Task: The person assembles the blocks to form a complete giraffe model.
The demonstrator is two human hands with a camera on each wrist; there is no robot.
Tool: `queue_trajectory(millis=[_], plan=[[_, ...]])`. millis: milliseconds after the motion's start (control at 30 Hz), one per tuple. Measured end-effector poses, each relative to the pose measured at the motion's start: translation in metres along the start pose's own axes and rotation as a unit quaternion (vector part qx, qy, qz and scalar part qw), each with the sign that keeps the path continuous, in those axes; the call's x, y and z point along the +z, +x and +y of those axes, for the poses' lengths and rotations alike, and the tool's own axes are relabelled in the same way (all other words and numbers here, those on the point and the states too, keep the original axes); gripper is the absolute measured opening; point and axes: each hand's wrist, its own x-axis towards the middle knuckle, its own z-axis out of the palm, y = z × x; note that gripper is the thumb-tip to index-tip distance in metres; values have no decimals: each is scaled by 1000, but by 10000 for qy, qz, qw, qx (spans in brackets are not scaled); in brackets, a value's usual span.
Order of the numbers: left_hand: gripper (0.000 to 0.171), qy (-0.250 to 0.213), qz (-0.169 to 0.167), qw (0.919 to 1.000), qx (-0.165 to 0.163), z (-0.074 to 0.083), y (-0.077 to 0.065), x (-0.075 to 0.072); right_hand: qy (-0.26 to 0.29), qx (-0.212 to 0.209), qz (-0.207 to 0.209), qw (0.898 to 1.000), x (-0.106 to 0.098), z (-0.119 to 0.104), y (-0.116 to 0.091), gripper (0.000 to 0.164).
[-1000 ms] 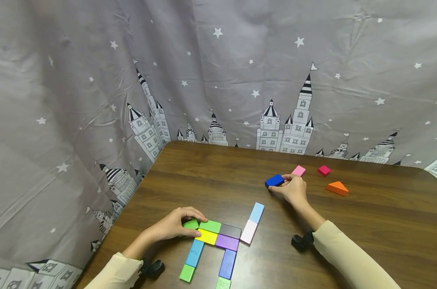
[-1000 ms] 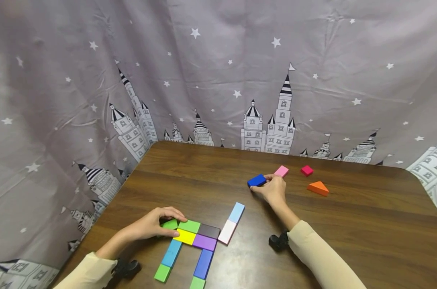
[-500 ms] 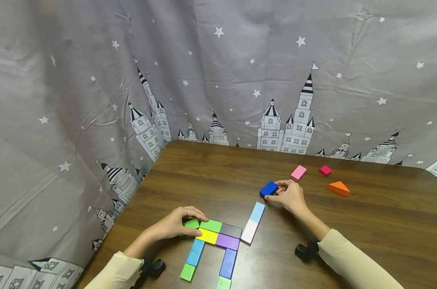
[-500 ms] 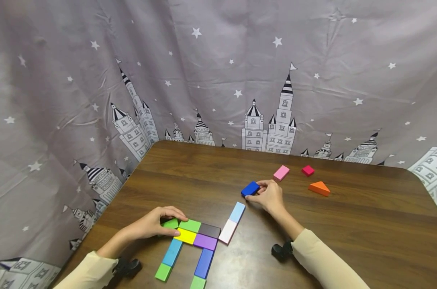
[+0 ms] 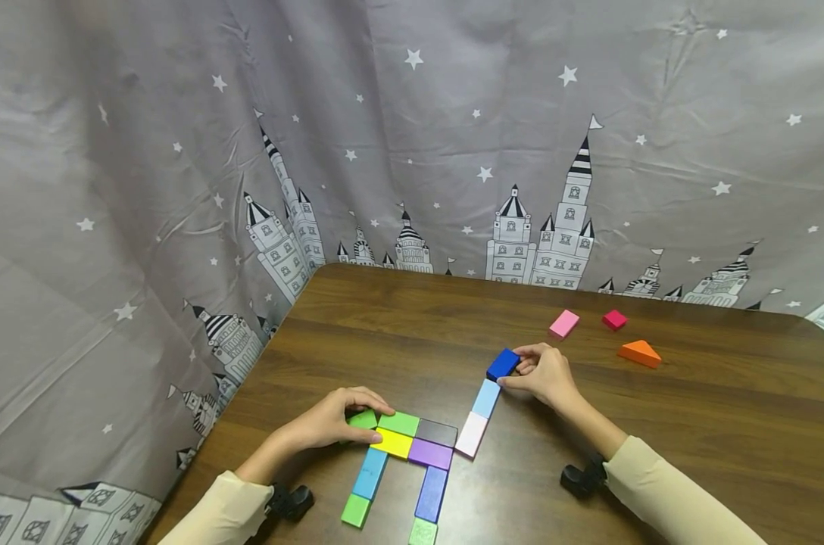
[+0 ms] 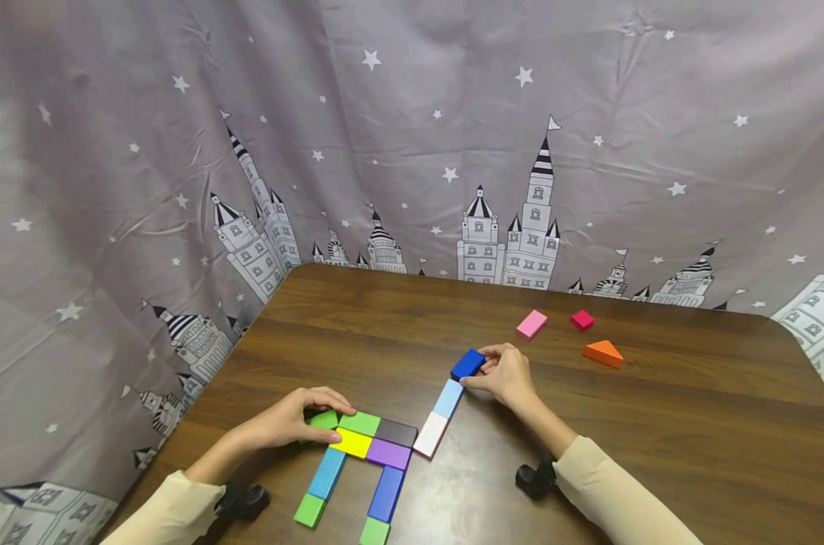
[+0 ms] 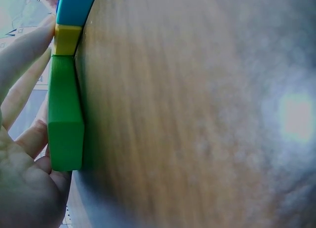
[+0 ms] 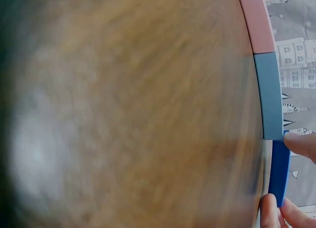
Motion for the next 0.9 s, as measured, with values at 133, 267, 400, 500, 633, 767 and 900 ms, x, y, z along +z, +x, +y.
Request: queue_trajectory(millis=[133,267,400,500,633,767,900], plan=[[36,6,-17,10000,22,0,0,0,-61,18,-55,10000,-1,1,2,55],[35,-4,-13,10000,18,0,0,0,-42,18,-142,9999,-2,1,4,57],[35,-22,-8,10000,7,-1,0,0,40,63,-301,9995,-3,0,5,57],[36,-18,-17,10000,28,-2,1,0,110,139,-401,9990,-5,-1,5,56],[35,9,-10,10000,49,-1,1,0,302,211,-509,9980,-6,-3,5,55],[36,17,-6,10000,51,0,1,0,384,260,-561,9973,-5,-4,4,52],[36,-8,-18,10000,14,0,0,0,325,251,-473,9980,-4,-4,4,47]])
